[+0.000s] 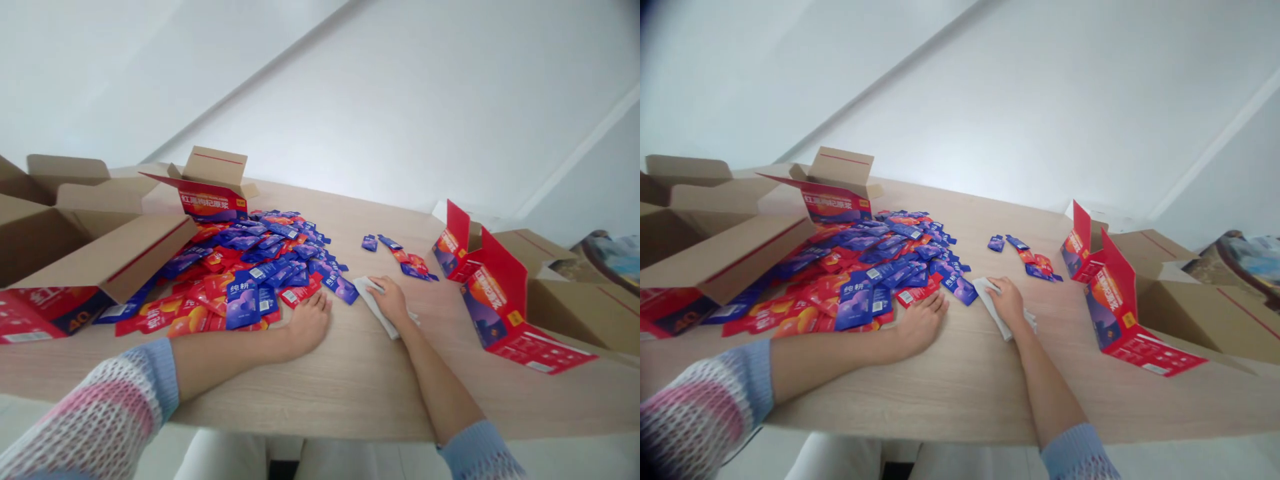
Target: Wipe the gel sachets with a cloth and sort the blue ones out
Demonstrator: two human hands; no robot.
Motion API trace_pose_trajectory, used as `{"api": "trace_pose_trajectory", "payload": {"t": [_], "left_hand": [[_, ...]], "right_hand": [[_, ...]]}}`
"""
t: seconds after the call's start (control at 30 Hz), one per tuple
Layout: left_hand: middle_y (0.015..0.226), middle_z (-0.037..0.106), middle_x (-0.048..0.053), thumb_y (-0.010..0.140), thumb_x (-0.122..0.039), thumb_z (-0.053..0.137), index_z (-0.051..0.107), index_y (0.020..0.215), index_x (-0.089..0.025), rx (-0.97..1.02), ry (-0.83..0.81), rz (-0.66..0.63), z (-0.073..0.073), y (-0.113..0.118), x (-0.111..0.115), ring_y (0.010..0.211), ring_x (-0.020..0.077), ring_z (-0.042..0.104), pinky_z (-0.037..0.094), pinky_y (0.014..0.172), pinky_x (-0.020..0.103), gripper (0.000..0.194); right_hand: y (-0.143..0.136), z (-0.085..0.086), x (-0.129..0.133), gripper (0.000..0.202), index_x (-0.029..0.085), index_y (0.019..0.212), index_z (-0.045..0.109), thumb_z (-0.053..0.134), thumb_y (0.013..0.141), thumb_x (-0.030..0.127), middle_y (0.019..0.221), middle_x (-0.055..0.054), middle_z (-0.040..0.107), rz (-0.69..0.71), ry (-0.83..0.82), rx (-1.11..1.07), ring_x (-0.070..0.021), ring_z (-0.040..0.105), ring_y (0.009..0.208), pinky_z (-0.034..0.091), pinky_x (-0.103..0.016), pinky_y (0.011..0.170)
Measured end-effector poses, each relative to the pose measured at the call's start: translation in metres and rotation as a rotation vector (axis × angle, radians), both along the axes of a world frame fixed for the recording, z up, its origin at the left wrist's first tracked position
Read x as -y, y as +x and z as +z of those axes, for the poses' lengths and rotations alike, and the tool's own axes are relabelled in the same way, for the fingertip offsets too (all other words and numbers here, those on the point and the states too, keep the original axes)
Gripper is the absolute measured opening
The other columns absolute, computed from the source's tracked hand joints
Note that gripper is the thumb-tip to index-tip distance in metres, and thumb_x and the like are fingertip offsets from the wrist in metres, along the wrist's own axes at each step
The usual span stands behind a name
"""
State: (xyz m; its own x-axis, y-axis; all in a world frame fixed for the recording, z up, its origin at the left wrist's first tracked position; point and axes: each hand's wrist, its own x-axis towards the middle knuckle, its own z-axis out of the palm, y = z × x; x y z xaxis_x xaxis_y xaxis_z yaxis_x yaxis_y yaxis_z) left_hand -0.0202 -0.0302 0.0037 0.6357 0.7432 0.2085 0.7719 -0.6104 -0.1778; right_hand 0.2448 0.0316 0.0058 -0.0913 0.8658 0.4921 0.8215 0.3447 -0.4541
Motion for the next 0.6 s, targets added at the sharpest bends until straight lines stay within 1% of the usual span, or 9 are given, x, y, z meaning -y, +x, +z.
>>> {"api": "trace_pose_trajectory", "payload": {"t": [0.03, 0.1, 0.17, 0.23, 0.3, 0.4, 0.47, 0.53, 0.6], "left_hand": [[0.141, 0.046, 0.025, 0.082, -0.011, 0.042, 0.049, 0.132, 0.003, 0.035, 0.026, -0.011, 0.000, -0.002, -0.001, 0.138, 0.0283, 0.036, 0.030, 0.112, 0.044, 0.053], [0.149, 0.033, 0.026, 0.079, -0.018, 0.047, 0.041, 0.137, 0.005, 0.112, 0.072, -0.043, 0.001, -0.005, -0.005, 0.144, 0.0313, 0.021, 0.023, 0.116, 0.045, 0.063], [0.154, 0.025, 0.023, 0.080, -0.021, 0.047, 0.035, 0.143, 0.001, 0.148, 0.048, -0.095, 0.003, -0.005, -0.011, 0.145, 0.0305, 0.017, 0.019, 0.117, 0.044, 0.068], [0.153, 0.029, 0.019, 0.082, -0.020, 0.043, 0.034, 0.145, -0.004, 0.128, -0.038, -0.156, 0.005, -0.004, -0.018, 0.144, 0.0266, 0.023, 0.019, 0.117, 0.042, 0.065], [0.150, 0.037, 0.018, 0.082, -0.018, 0.042, 0.037, 0.143, -0.006, 0.096, -0.119, -0.198, 0.008, -0.001, -0.022, 0.141, 0.0235, 0.031, 0.020, 0.117, 0.041, 0.063], [0.147, 0.041, 0.018, 0.078, -0.013, 0.044, 0.039, 0.141, -0.006, 0.102, -0.156, -0.187, 0.013, 0.002, -0.023, 0.138, 0.0221, 0.036, 0.022, 0.116, 0.040, 0.063], [0.144, 0.045, 0.018, 0.075, -0.011, 0.047, 0.042, 0.138, -0.006, 0.137, -0.146, -0.156, 0.016, 0.003, -0.020, 0.135, 0.0228, 0.040, 0.027, 0.114, 0.039, 0.063], [0.138, 0.051, 0.017, 0.071, -0.008, 0.048, 0.047, 0.132, -0.007, 0.191, -0.130, -0.128, 0.018, 0.002, -0.017, 0.130, 0.0233, 0.046, 0.034, 0.109, 0.036, 0.061], [0.124, 0.061, 0.015, 0.068, -0.005, 0.048, 0.053, 0.120, -0.010, 0.242, -0.134, -0.111, 0.019, 0.000, -0.014, 0.119, 0.0231, 0.054, 0.043, 0.100, 0.034, 0.052]], "right_hand": [[-0.001, 0.001, 0.001, 0.030, 0.020, 0.110, 0.070, 0.057, 0.087, 0.034, 0.104, -0.009, 0.067, -0.016, 0.030, -0.013, -0.0228, 0.061, 0.096, 0.047, -0.036, 0.087], [-0.008, 0.002, 0.003, 0.030, 0.020, 0.110, 0.070, 0.056, 0.089, 0.036, 0.102, -0.008, 0.066, 0.000, 0.074, -0.040, -0.0218, 0.062, 0.094, 0.047, -0.034, 0.086], [-0.018, 0.004, 0.004, 0.030, 0.021, 0.111, 0.069, 0.054, 0.090, 0.036, 0.101, -0.008, 0.066, 0.076, 0.070, -0.017, -0.0207, 0.061, 0.094, 0.047, -0.033, 0.086], [-0.025, 0.004, 0.004, 0.031, 0.022, 0.115, 0.067, 0.054, 0.091, 0.035, 0.103, -0.007, 0.066, 0.152, 0.030, 0.049, -0.0207, 0.060, 0.097, 0.046, -0.033, 0.088], [-0.027, 0.005, 0.003, 0.031, 0.019, 0.115, 0.066, 0.055, 0.090, 0.034, 0.105, -0.009, 0.066, 0.168, -0.013, 0.101, -0.0217, 0.058, 0.099, 0.044, -0.034, 0.090], [-0.023, 0.009, 0.006, 0.024, 0.015, 0.100, 0.070, 0.061, 0.087, 0.033, 0.098, -0.010, 0.067, 0.178, -0.099, 0.140, -0.0224, 0.059, 0.093, 0.044, -0.034, 0.086], [-0.021, 0.015, 0.013, 0.020, 0.016, 0.092, 0.072, 0.065, 0.084, 0.032, 0.092, -0.008, 0.068, 0.291, -0.194, 0.165, -0.0215, 0.061, 0.088, 0.044, -0.032, 0.083], [-0.021, 0.022, 0.022, 0.019, 0.019, 0.093, 0.074, 0.066, 0.084, 0.032, 0.092, -0.006, 0.069, 0.454, -0.267, 0.162, -0.0200, 0.061, 0.088, 0.044, -0.030, 0.082], [-0.022, 0.030, 0.030, 0.019, 0.021, 0.095, 0.075, 0.064, 0.085, 0.034, 0.093, -0.004, 0.069, 0.551, -0.269, 0.122, -0.0186, 0.062, 0.087, 0.044, -0.029, 0.081]]}}
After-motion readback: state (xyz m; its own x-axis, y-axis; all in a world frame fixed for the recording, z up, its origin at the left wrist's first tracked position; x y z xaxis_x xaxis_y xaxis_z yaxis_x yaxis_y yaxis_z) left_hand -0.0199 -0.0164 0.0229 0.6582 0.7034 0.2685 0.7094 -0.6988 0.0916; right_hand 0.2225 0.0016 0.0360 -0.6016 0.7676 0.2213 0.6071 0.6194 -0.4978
